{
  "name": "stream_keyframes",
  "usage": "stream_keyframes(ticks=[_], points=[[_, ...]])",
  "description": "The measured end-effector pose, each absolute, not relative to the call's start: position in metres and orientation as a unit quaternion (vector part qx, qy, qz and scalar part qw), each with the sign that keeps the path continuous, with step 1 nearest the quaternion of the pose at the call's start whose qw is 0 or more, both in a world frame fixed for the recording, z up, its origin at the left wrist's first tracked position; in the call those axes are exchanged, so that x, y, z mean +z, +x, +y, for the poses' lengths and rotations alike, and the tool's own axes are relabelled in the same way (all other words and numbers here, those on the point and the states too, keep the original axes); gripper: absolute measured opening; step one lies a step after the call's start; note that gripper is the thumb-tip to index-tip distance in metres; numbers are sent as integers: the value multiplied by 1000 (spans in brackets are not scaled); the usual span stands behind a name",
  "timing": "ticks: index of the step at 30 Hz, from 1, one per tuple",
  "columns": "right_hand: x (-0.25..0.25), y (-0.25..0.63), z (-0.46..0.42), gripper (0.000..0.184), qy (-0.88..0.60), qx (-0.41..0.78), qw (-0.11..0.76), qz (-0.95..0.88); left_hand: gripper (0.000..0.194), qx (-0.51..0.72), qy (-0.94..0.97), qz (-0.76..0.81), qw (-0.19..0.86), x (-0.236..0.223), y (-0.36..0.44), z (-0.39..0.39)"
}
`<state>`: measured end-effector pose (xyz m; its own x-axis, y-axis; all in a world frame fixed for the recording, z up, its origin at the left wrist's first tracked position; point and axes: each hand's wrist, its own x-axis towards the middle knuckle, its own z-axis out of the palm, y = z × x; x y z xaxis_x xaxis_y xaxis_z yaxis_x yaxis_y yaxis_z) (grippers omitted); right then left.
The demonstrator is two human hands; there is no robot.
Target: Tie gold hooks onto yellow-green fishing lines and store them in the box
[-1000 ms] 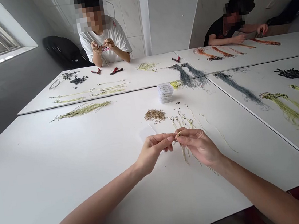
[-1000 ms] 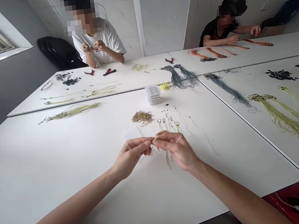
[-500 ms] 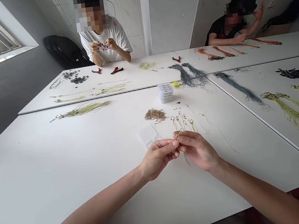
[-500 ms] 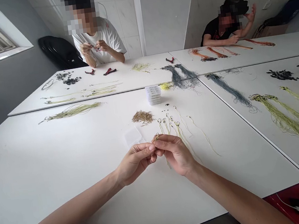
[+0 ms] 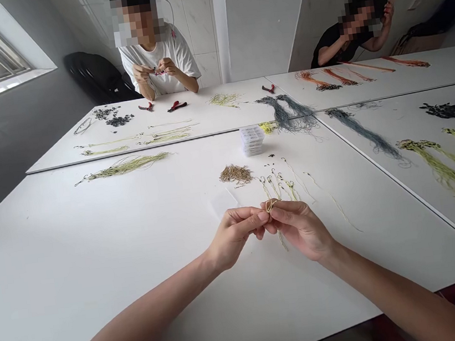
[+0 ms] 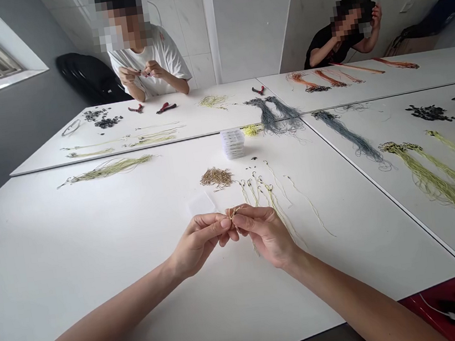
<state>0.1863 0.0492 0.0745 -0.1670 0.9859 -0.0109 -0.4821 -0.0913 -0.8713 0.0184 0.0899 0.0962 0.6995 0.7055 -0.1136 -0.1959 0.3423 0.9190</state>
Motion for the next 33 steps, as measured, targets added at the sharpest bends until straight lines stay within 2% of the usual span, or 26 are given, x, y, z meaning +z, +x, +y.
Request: stream_keyframes(ticks=[6, 12, 23, 29, 33], points=[[76, 187, 50, 12, -297, 679, 532, -410, 21, 260, 495, 237, 794, 96, 16, 91], [80, 183, 50, 10, -268, 683, 557, -389, 23, 261, 483, 238, 801, 96, 17, 89], [80, 179, 47, 10, -317, 651, 579, -375, 23, 324, 527, 285, 732, 87, 23, 79], [83, 190, 51, 5, -362, 623, 607, -336, 27, 280, 521, 294, 750, 92, 21, 83], [86, 199, 54, 4, -367, 619, 611, -329, 27, 210, 551, 306, 748, 92, 18, 92]])
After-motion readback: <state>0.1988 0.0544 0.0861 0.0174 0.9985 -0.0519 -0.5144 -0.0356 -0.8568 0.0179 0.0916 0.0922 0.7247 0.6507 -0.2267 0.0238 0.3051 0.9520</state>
